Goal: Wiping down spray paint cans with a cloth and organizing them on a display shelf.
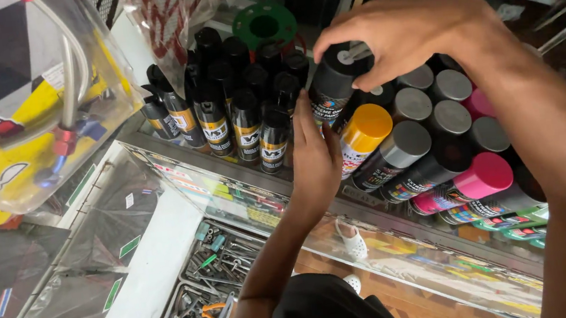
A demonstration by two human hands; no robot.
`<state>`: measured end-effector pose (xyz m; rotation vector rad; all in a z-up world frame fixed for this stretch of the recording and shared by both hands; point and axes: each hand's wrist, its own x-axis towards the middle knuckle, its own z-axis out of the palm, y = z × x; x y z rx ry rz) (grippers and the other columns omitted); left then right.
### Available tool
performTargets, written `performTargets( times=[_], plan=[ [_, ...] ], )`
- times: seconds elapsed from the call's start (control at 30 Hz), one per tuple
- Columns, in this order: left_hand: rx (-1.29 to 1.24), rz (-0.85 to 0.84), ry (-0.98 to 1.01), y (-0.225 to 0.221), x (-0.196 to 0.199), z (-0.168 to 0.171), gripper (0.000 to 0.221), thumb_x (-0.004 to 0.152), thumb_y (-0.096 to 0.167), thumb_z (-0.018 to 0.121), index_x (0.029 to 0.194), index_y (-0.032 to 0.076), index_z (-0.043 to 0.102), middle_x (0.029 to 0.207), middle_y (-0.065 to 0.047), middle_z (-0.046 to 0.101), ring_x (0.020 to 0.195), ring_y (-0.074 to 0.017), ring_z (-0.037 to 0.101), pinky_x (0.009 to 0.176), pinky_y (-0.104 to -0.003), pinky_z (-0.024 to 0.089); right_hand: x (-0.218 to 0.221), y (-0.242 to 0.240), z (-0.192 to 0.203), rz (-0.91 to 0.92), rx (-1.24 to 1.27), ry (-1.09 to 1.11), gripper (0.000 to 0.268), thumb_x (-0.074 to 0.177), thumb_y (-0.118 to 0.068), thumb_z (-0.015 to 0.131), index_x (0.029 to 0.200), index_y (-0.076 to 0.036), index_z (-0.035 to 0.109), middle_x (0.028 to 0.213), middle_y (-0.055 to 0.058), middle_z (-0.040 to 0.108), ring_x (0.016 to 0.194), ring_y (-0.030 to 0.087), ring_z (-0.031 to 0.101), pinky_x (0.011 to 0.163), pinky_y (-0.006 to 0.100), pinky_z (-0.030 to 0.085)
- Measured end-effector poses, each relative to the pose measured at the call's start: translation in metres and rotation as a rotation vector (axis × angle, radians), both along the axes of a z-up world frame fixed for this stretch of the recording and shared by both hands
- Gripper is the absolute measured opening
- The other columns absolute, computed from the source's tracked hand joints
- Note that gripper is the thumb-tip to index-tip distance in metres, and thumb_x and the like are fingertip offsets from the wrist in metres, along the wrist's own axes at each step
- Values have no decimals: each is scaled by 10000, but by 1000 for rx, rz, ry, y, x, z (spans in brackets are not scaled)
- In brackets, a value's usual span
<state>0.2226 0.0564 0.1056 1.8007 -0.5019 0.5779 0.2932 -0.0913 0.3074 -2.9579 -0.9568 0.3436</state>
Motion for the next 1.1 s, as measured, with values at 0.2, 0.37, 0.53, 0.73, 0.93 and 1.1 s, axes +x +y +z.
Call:
performTargets(
  times=[0.2,0.37,0.53,0.73,0.93,1.1],
  plan=[
    [-11,-109,12,6,10,5,693,921,-122,511,1530,-77,186,1445,-331,456,981,-368,671,789,-394,571,10,-1,-19,-62,-73,3,673,675,-132,801,1324,-199,637,1265,17,709,996,300,697,835,447,553],
    [-21,-94,-69,19,23,28,720,903,-127,555,1538,-24,232,1389,-247,554,1214,-375,640,965,-425,551,23,-9,-40,-49,-118,-24,671,650,-152,795,1301,-204,641,1196,29,731,988,343,689,818,493,539],
    [48,-66,-153,27,52,46,744,881,-117,646,1525,2,292,1355,-221,592,1154,-376,688,915,-433,576,32,-16,-54,-75,-167,-36,706,651,-170,787,1337,-181,619,1193,40,742,949,370,710,773,508,556],
    [117,-128,-167,26,73,57,700,867,-86,662,1485,-14,342,1285,-217,611,1102,-389,692,901,-447,560,45,-26,-63,-54,-146,-37,696,651,-160,791,1330,-158,637,1151,58,754,905,385,709,742,495,556],
    [121,-151,-156,25,76,62,687,862,-54,692,1468,10,374,1270,-208,628,1118,-362,705,893,-422,582,45,-19,-60,-94,-211,-24,658,674,-170,782,1316,-230,649,1089,66,760,943,393,696,791,498,548],
    [122,-153,-142,25,78,66,662,865,-8,704,1450,21,396,1247,-193,635,1087,-338,713,876,-408,588,49,-17,-64,-122,-210,2,600,661,-125,773,1246,-212,669,944,67,767,800,368,687,693,476,534]
  ],
)
